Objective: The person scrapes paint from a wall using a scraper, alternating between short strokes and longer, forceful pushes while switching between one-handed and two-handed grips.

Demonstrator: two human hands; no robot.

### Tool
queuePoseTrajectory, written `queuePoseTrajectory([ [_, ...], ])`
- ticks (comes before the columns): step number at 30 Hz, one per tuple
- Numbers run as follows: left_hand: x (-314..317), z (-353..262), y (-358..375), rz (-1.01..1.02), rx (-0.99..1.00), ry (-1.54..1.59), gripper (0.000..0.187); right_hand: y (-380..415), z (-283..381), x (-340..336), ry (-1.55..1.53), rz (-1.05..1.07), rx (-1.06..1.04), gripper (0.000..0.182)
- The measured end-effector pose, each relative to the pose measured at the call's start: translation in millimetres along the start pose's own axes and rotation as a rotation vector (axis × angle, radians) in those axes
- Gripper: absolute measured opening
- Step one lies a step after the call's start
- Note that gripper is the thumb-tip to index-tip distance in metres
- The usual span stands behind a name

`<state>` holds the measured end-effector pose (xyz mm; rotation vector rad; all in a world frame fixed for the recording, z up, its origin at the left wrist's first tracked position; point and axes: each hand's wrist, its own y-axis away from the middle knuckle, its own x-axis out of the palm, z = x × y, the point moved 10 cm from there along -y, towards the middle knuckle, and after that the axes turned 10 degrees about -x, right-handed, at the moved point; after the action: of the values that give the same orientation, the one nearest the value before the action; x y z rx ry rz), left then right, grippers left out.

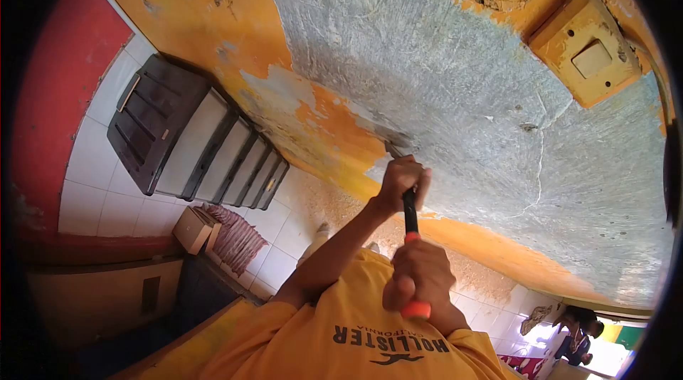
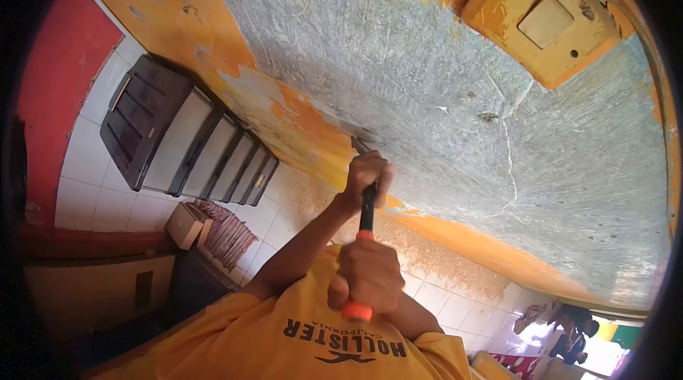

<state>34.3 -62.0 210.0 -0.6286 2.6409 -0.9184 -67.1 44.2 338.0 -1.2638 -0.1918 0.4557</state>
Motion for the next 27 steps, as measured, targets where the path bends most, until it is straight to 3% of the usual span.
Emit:
queuePoseTrajectory([
  [2,-1.1,6.3,7.3,-0.012,0.000,-0.010,0.043,2.2,-6.5,-1.2,0.034,-0.012,0.070,0.041],
  [6,-7.9,-23.6,-10.7,-0.060,0.073,0.015,0.043,-1.5,21.6,-4.7,-0.074,-0.069,-0.100,0.042],
  [9,-14.8,5.4,-4.0,-0.065,-0.009,-0.027,0.042,0.9,-9.4,8.1,-0.055,0.109,0.034,0.029],
  [13,-13.1,-22.8,-6.0,-0.078,0.031,0.028,0.043,-4.0,15.3,-0.6,-0.162,0.007,-0.022,0.028],
  [18,-11.8,11.9,4.5,-0.097,-0.037,0.033,0.042,-3.7,-7.3,13.9,-0.089,0.153,0.056,0.030],
  [22,-15.6,-29.5,-10.4,-0.077,0.051,0.039,0.044,-10.3,20.7,1.9,-0.172,0.012,-0.041,0.028],
  [26,-9.9,8.4,-0.7,-0.021,-0.010,-0.031,0.044,-2.3,-13.2,3.1,-0.088,0.065,0.065,0.026],
  [27,-9.0,-0.2,-2.9,-0.016,0.020,-0.008,0.044,-6.8,-4.0,0.8,-0.105,0.048,0.011,0.026],
])
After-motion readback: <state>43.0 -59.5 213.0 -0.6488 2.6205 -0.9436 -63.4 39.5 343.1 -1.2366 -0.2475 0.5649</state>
